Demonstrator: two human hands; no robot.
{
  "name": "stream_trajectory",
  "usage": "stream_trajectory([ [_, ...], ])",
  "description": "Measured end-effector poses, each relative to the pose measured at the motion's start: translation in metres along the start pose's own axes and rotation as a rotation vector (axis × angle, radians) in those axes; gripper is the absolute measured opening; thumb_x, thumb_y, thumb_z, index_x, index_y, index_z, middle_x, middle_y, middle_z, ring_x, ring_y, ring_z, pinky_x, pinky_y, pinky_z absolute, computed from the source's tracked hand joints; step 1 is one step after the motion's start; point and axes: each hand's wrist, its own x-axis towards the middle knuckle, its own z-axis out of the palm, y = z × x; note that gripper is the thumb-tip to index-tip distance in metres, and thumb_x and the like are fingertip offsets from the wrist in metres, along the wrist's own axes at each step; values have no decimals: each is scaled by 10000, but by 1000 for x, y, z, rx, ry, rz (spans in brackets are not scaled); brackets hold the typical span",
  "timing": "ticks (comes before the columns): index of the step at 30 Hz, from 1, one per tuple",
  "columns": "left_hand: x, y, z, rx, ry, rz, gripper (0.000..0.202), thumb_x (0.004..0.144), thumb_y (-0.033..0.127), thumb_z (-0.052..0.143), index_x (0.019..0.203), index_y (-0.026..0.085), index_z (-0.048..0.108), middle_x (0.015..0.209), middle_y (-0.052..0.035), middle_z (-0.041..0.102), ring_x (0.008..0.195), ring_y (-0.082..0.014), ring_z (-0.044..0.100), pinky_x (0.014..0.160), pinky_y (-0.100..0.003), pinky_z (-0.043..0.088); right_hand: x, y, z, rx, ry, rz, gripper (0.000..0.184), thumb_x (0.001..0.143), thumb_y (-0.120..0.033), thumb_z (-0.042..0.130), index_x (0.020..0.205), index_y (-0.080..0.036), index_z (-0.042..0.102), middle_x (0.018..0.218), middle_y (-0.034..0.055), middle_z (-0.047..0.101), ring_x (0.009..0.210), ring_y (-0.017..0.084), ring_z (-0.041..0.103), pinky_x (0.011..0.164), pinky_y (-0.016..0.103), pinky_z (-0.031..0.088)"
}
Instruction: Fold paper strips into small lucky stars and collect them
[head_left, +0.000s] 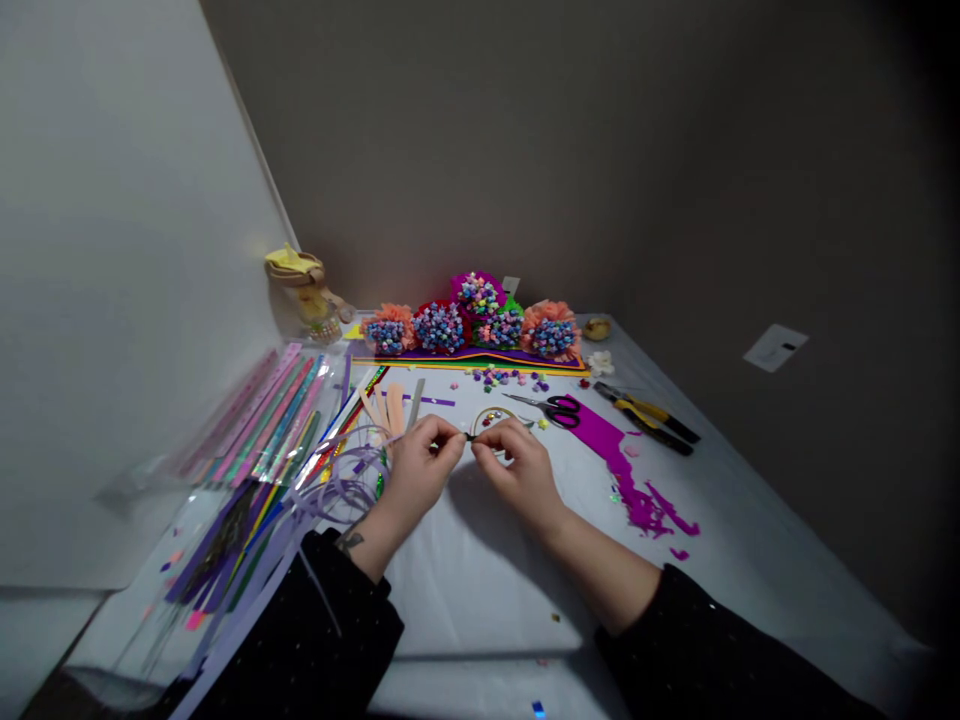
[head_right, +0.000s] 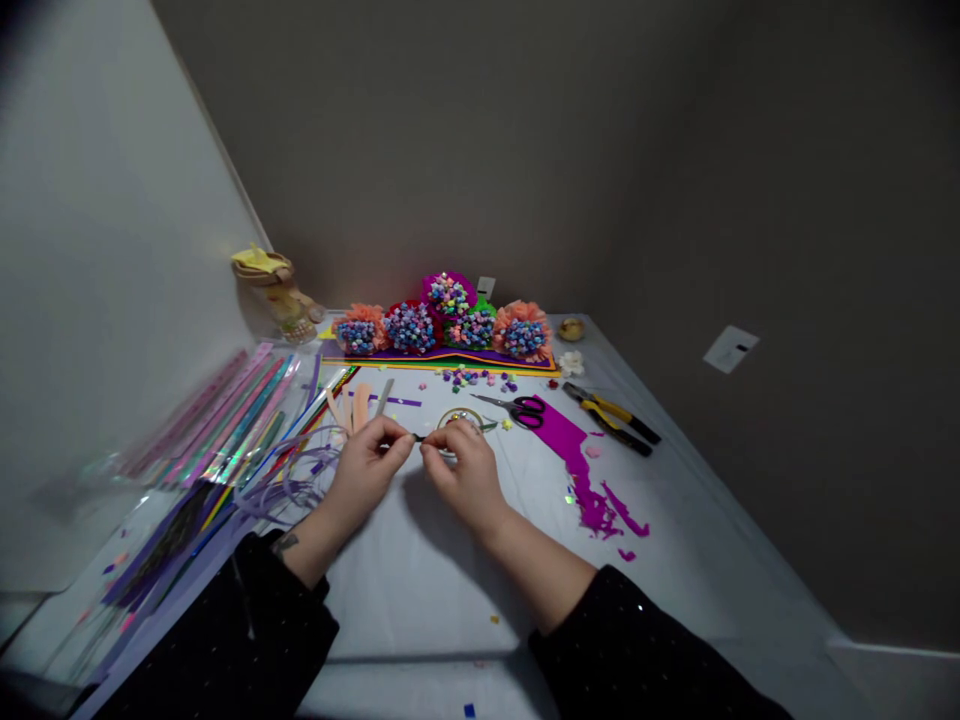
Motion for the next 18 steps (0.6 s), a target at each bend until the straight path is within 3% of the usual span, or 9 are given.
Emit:
stream_trajectory([
  [8, -2, 4, 0, -13, -69, 68, 114, 808, 232, 554, 718, 166, 578, 710, -5, 581, 672, -129, 536, 611, -228, 422, 2, 0, 1, 71, 23, 119, 118, 774, -211, 542, 660, -196, 566, 688, 24, 555, 644, 159, 503, 595, 275, 398],
  [15, 0, 0, -2, -63, -93, 46, 111, 796, 249, 579, 739, 156, 601, 746, -26, 600, 713, -145, 558, 635, -242, 432, 1, 5, 3, 247, -19, 292, 123, 755, -267, 578, 670, -179, 583, 670, 10, 535, 624, 147, 489, 586, 264, 382],
  [18, 1, -1, -3, -86, -110, 35, 126, 796, 262, 576, 751, 151, 614, 758, -32, 616, 734, -152, 571, 649, -247, 436, 2, 7, 3, 315, -35, 295, 134, 745, -290, 598, 676, -175, 592, 677, 13, 542, 635, 150, 490, 596, 266, 385],
])
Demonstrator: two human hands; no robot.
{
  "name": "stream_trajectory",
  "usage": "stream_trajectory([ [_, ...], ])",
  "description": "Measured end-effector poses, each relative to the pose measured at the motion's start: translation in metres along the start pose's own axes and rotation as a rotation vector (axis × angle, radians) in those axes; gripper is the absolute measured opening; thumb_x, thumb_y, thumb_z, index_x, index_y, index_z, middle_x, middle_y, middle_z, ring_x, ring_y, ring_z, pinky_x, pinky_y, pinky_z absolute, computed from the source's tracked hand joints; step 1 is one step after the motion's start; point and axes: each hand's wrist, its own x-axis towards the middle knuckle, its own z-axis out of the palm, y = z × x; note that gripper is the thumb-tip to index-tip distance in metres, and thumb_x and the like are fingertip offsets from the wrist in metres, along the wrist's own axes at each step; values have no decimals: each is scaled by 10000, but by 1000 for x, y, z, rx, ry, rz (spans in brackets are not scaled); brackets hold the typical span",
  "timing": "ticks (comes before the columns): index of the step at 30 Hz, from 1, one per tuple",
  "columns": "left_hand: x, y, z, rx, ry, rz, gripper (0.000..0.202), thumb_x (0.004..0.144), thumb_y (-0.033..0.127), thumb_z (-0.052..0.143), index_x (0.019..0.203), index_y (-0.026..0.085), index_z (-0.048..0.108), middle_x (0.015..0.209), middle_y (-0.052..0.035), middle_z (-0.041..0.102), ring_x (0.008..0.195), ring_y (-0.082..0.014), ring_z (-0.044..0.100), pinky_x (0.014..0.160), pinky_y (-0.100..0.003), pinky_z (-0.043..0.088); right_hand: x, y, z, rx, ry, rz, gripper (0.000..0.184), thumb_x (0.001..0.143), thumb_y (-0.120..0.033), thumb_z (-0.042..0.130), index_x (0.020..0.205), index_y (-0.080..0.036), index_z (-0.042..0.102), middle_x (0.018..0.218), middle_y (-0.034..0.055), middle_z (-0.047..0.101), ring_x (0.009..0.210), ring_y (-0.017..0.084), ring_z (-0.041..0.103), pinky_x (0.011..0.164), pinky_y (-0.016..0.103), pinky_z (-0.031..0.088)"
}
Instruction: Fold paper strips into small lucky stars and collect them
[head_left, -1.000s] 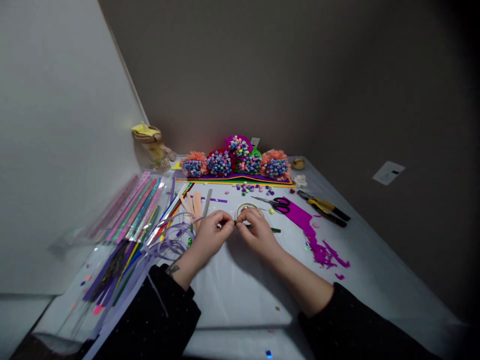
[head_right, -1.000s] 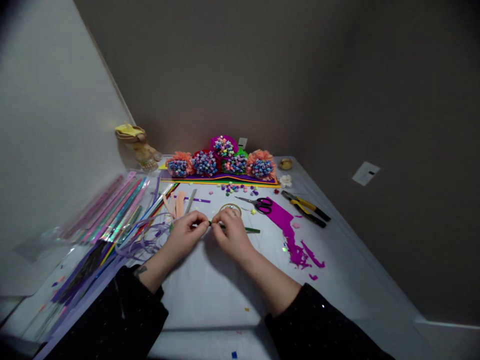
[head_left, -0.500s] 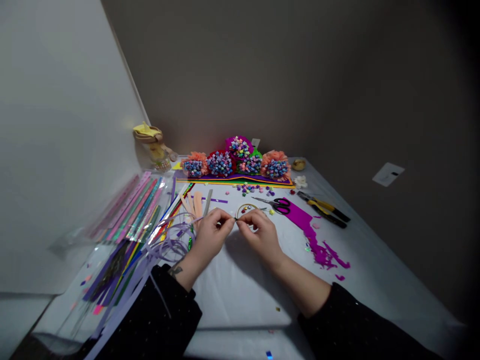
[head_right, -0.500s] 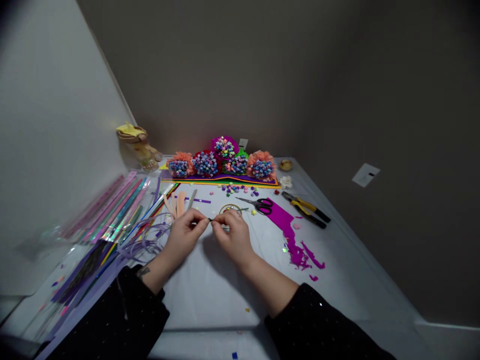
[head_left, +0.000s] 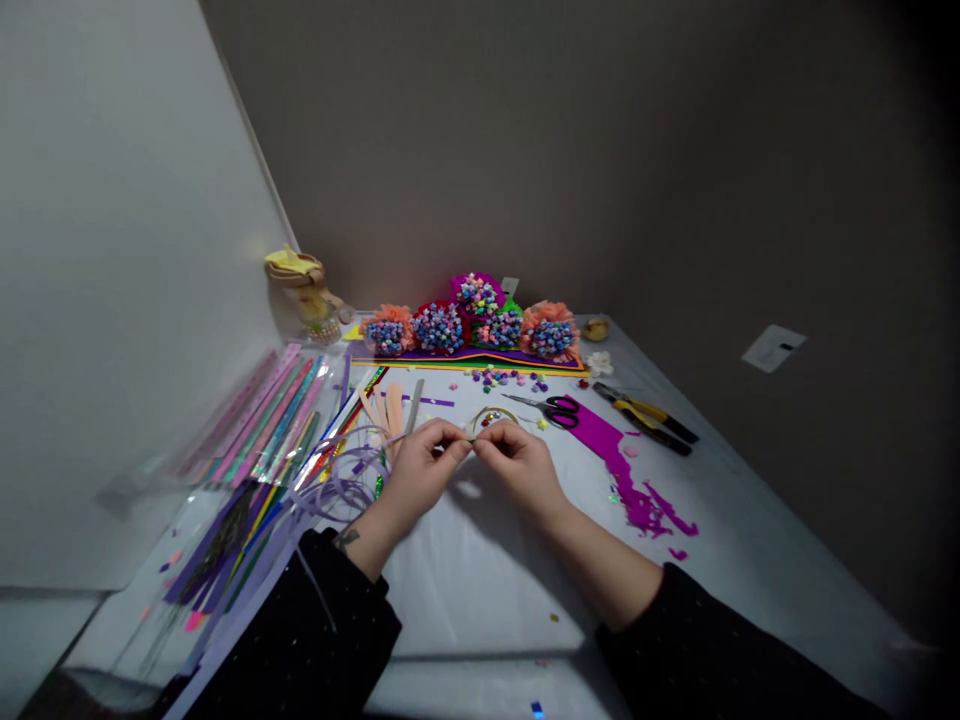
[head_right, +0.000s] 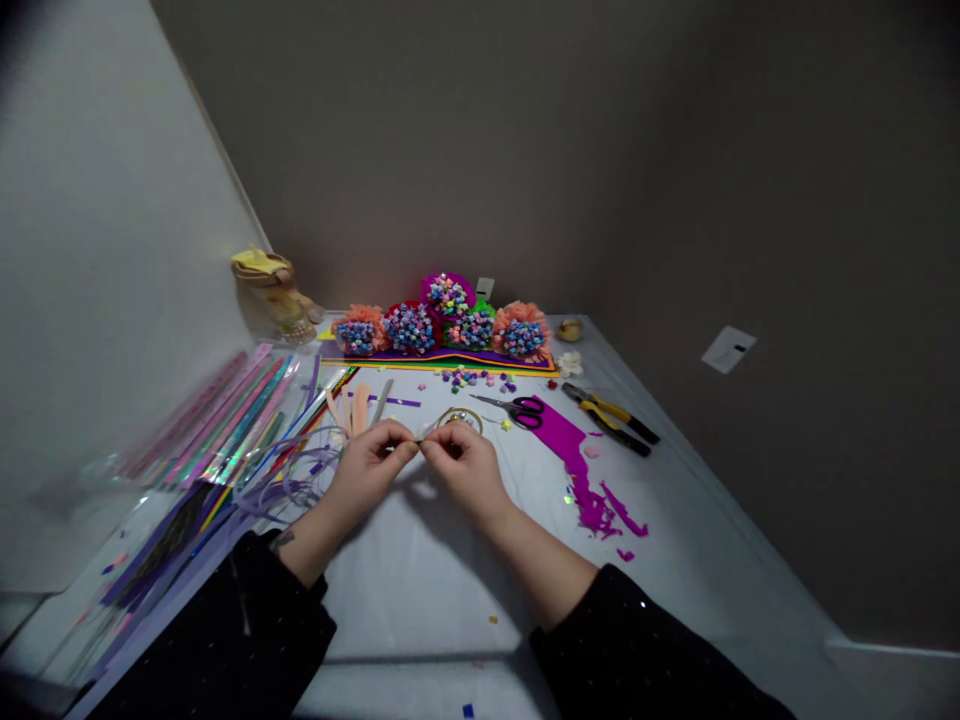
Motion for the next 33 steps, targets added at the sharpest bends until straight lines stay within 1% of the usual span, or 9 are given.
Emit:
stream_trajectory([
  [9, 0, -1, 2, -139, -32, -185, 199, 736, 342, 631, 722, 144, 622, 649, 4, 598, 611, -125, 529, 581, -230, 410, 2, -2, -3, -38, -51, -139, 121, 762, -244, 554, 657, -189, 531, 677, 7, 498, 654, 149, 475, 576, 255, 371],
  [16, 3, -1, 3, -321, -122, -321, 280, 674, 406, 678, 637, 151, 571, 480, 69, 445, 425, -63, 368, 436, -198, 285, 3, -1, -3, 5, -105, -56, 139, 771, -291, 504, 681, -186, 488, 680, -5, 458, 649, 141, 439, 604, 261, 352],
  [19, 3, -1, 4, -400, -97, -360, 318, 648, 434, 691, 636, 153, 541, 471, 80, 427, 397, -51, 340, 406, -192, 247, 4, 0, -3, -11, -123, -22, 151, 770, -306, 500, 682, -184, 489, 667, -9, 459, 633, 138, 436, 596, 260, 352],
  [22, 3, -2, 5, -373, -62, -382, 302, 649, 411, 687, 642, 145, 544, 463, 80, 426, 396, -48, 336, 404, -190, 237, 3, 2, -1, -42, -124, -17, 145, 773, -294, 494, 680, -182, 496, 656, -9, 467, 612, 135, 443, 573, 255, 358],
  [24, 3, -3, 6, -356, -31, -388, 273, 659, 380, 677, 631, 145, 542, 457, 81, 420, 401, -48, 329, 413, -191, 234, 1, 3, 0, -102, -100, -70, 134, 782, -265, 497, 677, -183, 505, 654, -6, 473, 604, 136, 452, 559, 253, 366],
  [26, 2, -5, 6, -375, 7, -397, 253, 661, 358, 671, 623, 147, 536, 460, 82, 421, 410, -48, 322, 424, -193, 231, -1, 4, 0, -203, -57, -193, 76, 790, -230, 514, 738, -182, 543, 713, 14, 511, 642, 148, 483, 573, 261, 392],
  [27, 2, -6, 7, -394, 24, -408, 248, 657, 354, 671, 625, 147, 538, 463, 82, 422, 415, -48, 319, 430, -194, 230, -2, 4, 0, -264, -29, -269, 50, 792, -215, 527, 796, -183, 564, 766, 32, 536, 688, 162, 505, 597, 273, 412],
  [30, 3, -5, 8, -433, 63, -454, 253, 625, 358, 685, 625, 142, 554, 456, 82, 419, 429, -53, 317, 442, -200, 224, -4, 6, -1, -433, 52, -475, 140, 808, -198, 562, 946, -185, 582, 901, 81, 577, 860, 215, 535, 726, 340, 456],
  [33, 3, -1, 9, -411, 87, -486, 262, 581, 359, 701, 578, 139, 559, 437, 75, 422, 434, -59, 324, 449, -208, 220, -5, 6, -2, -539, 94, -580, 100, 838, -200, 570, 934, -183, 592, 875, 89, 597, 875, 231, 538, 764, 370, 459],
])
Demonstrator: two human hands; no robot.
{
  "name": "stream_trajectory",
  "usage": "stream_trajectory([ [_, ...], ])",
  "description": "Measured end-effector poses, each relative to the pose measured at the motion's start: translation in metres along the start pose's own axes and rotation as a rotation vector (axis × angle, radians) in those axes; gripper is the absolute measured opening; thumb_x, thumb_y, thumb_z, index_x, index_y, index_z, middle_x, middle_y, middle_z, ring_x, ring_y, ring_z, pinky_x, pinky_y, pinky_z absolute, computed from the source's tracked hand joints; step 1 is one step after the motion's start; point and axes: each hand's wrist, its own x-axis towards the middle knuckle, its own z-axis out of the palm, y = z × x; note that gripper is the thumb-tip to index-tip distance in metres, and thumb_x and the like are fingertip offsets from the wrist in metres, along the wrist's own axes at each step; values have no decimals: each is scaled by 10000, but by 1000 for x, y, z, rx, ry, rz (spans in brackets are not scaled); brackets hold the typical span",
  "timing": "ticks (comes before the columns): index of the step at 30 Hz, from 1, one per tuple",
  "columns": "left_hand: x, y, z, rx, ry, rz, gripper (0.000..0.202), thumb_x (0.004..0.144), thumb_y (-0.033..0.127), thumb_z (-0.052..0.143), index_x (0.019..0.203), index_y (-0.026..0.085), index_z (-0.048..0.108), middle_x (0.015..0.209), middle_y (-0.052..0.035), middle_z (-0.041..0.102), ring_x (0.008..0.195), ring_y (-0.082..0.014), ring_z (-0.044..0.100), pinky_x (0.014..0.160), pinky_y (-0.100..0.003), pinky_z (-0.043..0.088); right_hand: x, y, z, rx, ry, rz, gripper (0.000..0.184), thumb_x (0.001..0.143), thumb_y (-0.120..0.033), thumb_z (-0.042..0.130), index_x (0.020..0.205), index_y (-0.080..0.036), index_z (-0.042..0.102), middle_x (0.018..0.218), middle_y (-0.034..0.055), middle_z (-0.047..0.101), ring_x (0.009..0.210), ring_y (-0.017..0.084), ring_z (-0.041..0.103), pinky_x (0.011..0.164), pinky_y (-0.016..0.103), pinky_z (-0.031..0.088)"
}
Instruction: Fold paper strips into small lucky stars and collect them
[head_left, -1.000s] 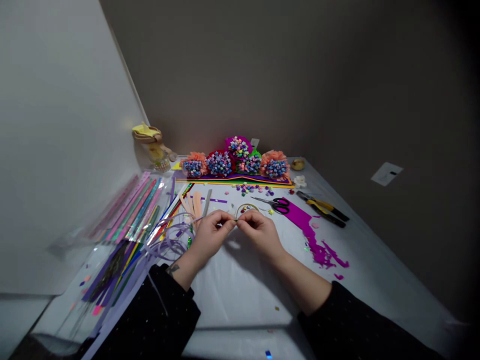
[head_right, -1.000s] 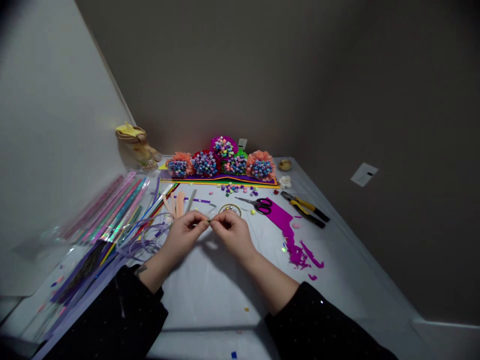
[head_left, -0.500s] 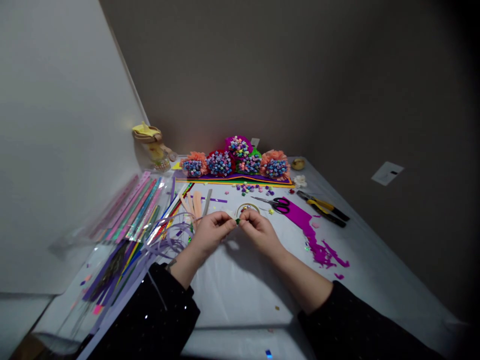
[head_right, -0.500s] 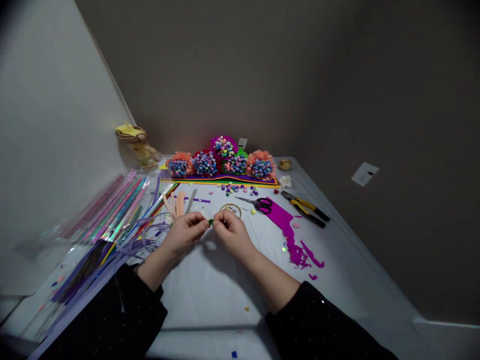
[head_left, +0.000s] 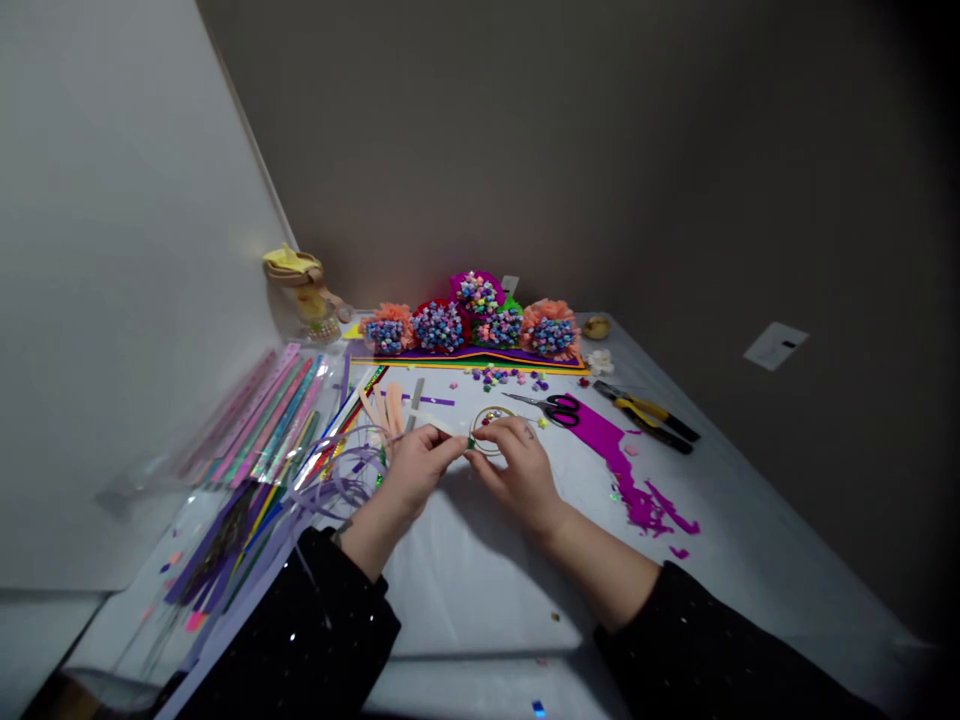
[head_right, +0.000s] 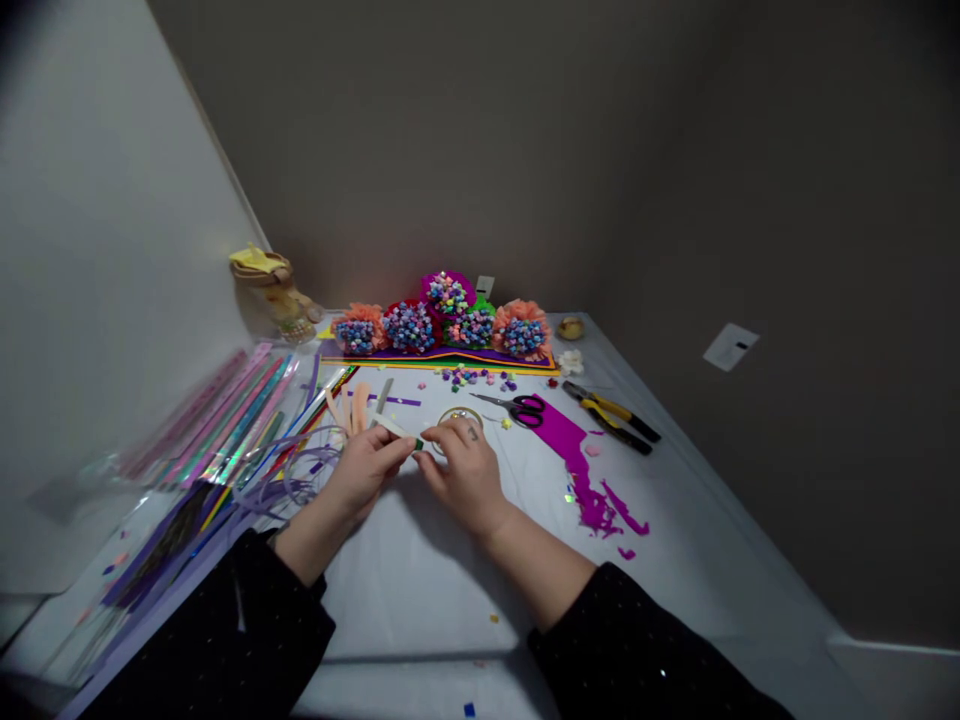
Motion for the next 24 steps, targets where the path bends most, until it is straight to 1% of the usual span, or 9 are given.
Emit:
stream_trajectory([
  [3, -1, 2, 1, 19, 25, -6, 260, 564, 359, 705, 548, 137, 570, 429, 66, 433, 436, -64, 330, 454, -215, 220, 1, -1, 0, -61, 16, -40, 62, 857, -211, 569, 906, -191, 603, 835, 78, 608, 827, 223, 545, 725, 356, 467],
  [8, 1, 0, 0, -14, -24, -19, 238, 564, 345, 705, 569, 127, 610, 450, 61, 447, 442, -62, 322, 458, -218, 208, 3, -2, 1, -130, 22, -76, 63, 848, -183, 574, 880, -195, 627, 806, 65, 628, 803, 215, 546, 708, 340, 465],
  [12, 1, -1, -1, -24, -39, -36, 240, 567, 332, 704, 535, 127, 583, 430, 68, 411, 439, -56, 302, 458, -217, 195, 3, -1, 1, -132, 22, -78, 73, 829, -163, 576, 848, -201, 636, 772, 51, 633, 775, 208, 540, 702, 332, 461],
  [15, 1, -1, -1, -34, -53, -32, 234, 577, 330, 695, 545, 127, 583, 432, 68, 411, 441, -58, 303, 456, -217, 196, 4, -2, -1, -132, -8, -59, 83, 824, -176, 571, 839, -213, 644, 774, 55, 630, 782, 216, 534, 706, 339, 455],
  [18, 1, -1, -2, -25, -47, -27, 226, 582, 328, 688, 562, 136, 571, 435, 72, 408, 438, -61, 305, 453, -216, 204, 4, -4, -3, -103, -48, -10, 95, 821, -191, 559, 838, -215, 649, 783, 67, 626, 796, 225, 532, 717, 357, 448],
  [20, 3, -3, -3, -18, -29, -6, 234, 599, 338, 687, 578, 145, 555, 444, 78, 405, 440, -62, 308, 456, -213, 219, 5, -5, -4, -35, -68, 38, 96, 816, -205, 557, 850, -211, 646, 808, 73, 624, 821, 229, 538, 737, 370, 443],
  [22, 4, -5, -4, 6, -16, 32, 243, 629, 353, 684, 610, 148, 555, 470, 78, 422, 456, -65, 331, 469, -208, 247, 5, -5, -4, 85, -89, 125, 88, 807, -213, 553, 844, -203, 632, 812, 68, 614, 815, 217, 547, 733, 357, 443],
  [24, 6, -7, -6, 54, -21, 81, 241, 653, 359, 681, 642, 144, 573, 516, 63, 473, 496, -78, 390, 499, -210, 292, 6, -5, -4, 220, -110, 244, 72, 795, -213, 540, 780, -195, 608, 764, 47, 589, 733, 185, 542, 668, 313, 439],
])
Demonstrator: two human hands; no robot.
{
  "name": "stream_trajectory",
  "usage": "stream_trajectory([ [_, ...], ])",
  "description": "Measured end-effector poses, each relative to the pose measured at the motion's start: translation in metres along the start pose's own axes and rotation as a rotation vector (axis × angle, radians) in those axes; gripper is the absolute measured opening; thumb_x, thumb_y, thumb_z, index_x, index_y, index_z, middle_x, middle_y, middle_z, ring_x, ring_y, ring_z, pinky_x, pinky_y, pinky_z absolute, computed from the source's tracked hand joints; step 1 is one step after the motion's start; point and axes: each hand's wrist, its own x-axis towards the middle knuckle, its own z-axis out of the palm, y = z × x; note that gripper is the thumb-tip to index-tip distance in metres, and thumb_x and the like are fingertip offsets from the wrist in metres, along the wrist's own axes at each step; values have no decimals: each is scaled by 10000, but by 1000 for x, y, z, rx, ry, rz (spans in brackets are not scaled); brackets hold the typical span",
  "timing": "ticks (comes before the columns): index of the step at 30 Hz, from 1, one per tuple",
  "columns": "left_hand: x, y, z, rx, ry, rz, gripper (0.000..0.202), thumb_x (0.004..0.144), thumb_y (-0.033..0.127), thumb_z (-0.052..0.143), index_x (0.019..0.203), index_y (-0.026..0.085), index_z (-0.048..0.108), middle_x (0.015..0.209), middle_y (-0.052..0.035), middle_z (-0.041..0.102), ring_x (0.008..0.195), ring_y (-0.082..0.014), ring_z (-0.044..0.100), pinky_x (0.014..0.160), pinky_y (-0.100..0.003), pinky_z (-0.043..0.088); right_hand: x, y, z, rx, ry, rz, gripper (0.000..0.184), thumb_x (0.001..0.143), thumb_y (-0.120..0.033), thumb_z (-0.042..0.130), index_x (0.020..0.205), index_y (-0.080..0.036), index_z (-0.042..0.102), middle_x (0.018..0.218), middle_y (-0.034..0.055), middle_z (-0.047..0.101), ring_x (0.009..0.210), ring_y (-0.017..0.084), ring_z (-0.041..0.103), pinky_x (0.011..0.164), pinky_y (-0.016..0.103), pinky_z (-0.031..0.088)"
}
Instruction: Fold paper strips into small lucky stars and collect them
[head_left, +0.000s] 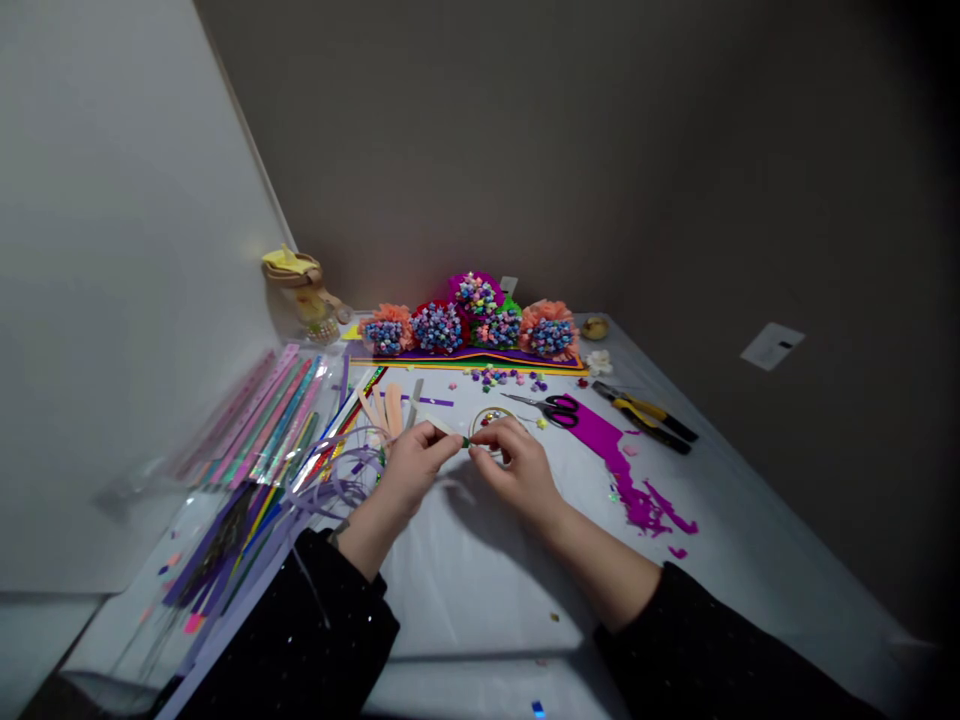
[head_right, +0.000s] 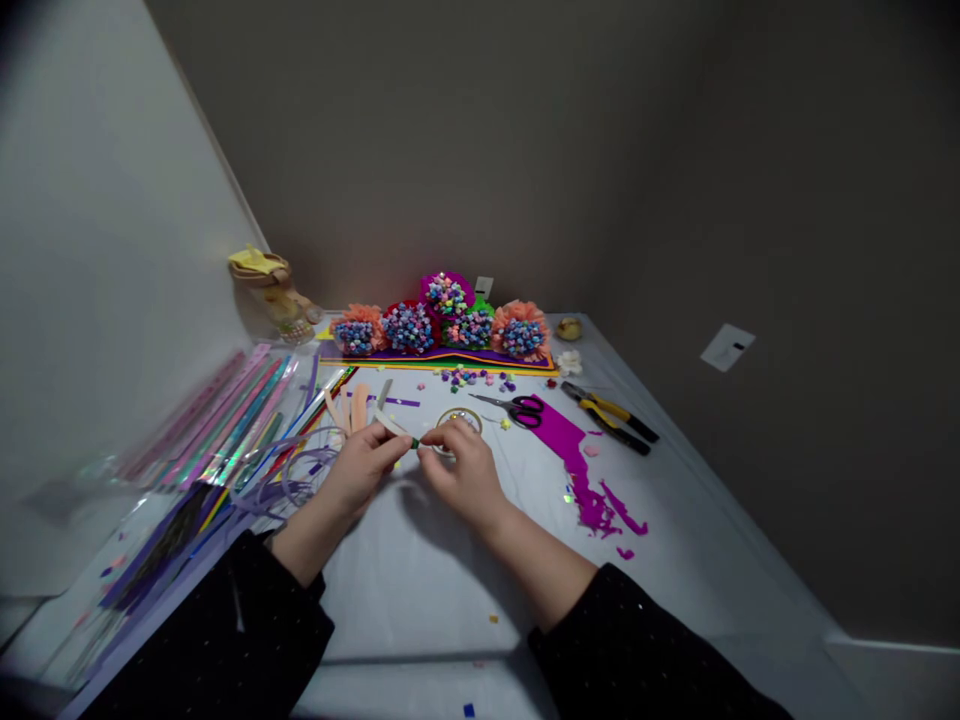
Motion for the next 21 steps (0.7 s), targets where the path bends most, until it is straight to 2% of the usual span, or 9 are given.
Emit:
stream_trajectory([
  [3, 0, 0, -1, 73, -27, 49, 233, 660, 354, 680, 663, 135, 599, 599, 23, 567, 589, -117, 494, 574, -233, 370, 2, 1, 1, 151, -31, 175, 111, 767, -234, 531, 673, -186, 563, 684, 21, 539, 631, 151, 503, 561, 264, 393],
  [6, -1, 2, -1, 138, -58, 60, 230, 666, 352, 676, 674, 130, 615, 634, -1, 605, 623, -141, 532, 610, -255, 402, 3, 2, 3, 246, -54, 317, 145, 735, -286, 534, 637, -180, 542, 663, 14, 520, 623, 150, 489, 548, 255, 376],
  [9, -2, 3, 0, 163, -95, 79, 229, 683, 353, 664, 698, 128, 624, 654, -13, 618, 634, -147, 543, 625, -263, 415, 5, 4, 4, 306, -74, 398, 166, 709, -322, 536, 629, -177, 523, 639, 3, 507, 611, 146, 471, 561, 253, 375],
  [15, -5, 5, 2, 97, -128, 75, 156, 662, 270, 640, 742, 137, 629, 704, -14, 635, 683, -145, 556, 660, -255, 429, 7, 6, 1, 389, -114, 466, 186, 713, -354, 532, 654, -179, 510, 606, -28, 465, 577, 125, 425, 567, 245, 349],
  [17, -6, 7, 2, 80, -136, 56, 151, 672, 283, 623, 720, 140, 621, 650, 5, 602, 624, -124, 519, 604, -233, 407, 7, 6, 0, 402, -124, 456, 180, 710, -346, 531, 648, -179, 506, 604, -30, 467, 577, 123, 424, 570, 244, 350],
  [21, -6, 11, 2, 65, -144, -11, 180, 676, 322, 604, 696, 143, 603, 533, 46, 483, 473, -75, 368, 462, -197, 275, 7, 7, 1, 402, -147, 434, 158, 699, -325, 529, 642, -178, 516, 609, -23, 492, 589, 127, 440, 576, 244, 360],
])
